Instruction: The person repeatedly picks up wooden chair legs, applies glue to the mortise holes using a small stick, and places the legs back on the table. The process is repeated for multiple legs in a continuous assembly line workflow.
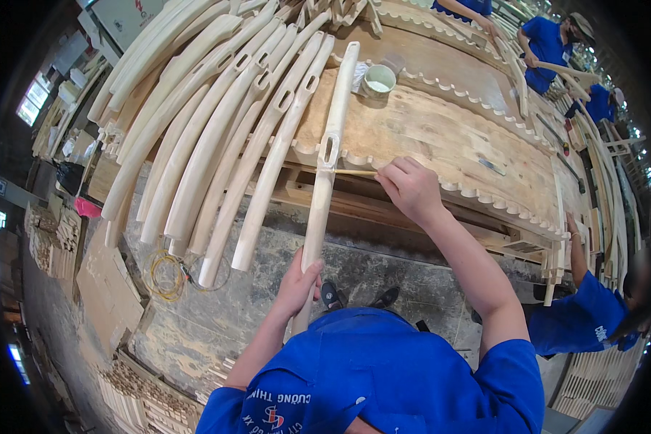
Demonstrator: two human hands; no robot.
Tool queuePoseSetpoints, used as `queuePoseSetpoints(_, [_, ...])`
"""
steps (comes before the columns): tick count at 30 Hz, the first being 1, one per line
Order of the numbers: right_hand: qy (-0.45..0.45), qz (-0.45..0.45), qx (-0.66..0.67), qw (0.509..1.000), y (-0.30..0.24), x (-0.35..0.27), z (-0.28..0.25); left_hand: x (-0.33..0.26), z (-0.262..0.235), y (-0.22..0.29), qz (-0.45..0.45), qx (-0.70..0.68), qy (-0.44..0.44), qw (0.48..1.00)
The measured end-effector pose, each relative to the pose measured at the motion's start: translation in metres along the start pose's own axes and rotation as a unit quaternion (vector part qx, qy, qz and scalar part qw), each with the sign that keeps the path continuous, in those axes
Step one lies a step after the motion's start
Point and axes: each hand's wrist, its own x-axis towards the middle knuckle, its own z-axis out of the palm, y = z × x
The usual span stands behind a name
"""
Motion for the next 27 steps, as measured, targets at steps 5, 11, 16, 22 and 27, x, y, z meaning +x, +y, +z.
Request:
queuePoseSetpoints(5, [0.035,0.155,0.158,0.975,0.003,-0.013,-0.029,-0.001,0.007,-0.014,0.034,0.023,0.072,0.997])
queuePoseSetpoints(11, [0.164,0.335,0.508,0.776,0.046,-0.078,-0.083,0.0,0.036,0.013,0.156,0.078,0.053,0.983])
queuePoseSetpoints(16, [0.326,0.409,0.483,0.703,0.065,-0.18,-0.154,0.015,0.156,0.043,0.206,0.103,-0.102,0.968])
queuePoseSetpoints(22, [0.45,0.467,0.358,0.672,0.076,-0.316,-0.251,0.044,0.355,0.04,0.156,0.051,-0.28,0.946])
queuePoseSetpoints(27, [0.537,0.488,0.273,0.632,0.061,-0.417,-0.307,0.046,0.521,0.001,0.172,0.063,-0.275,0.944])
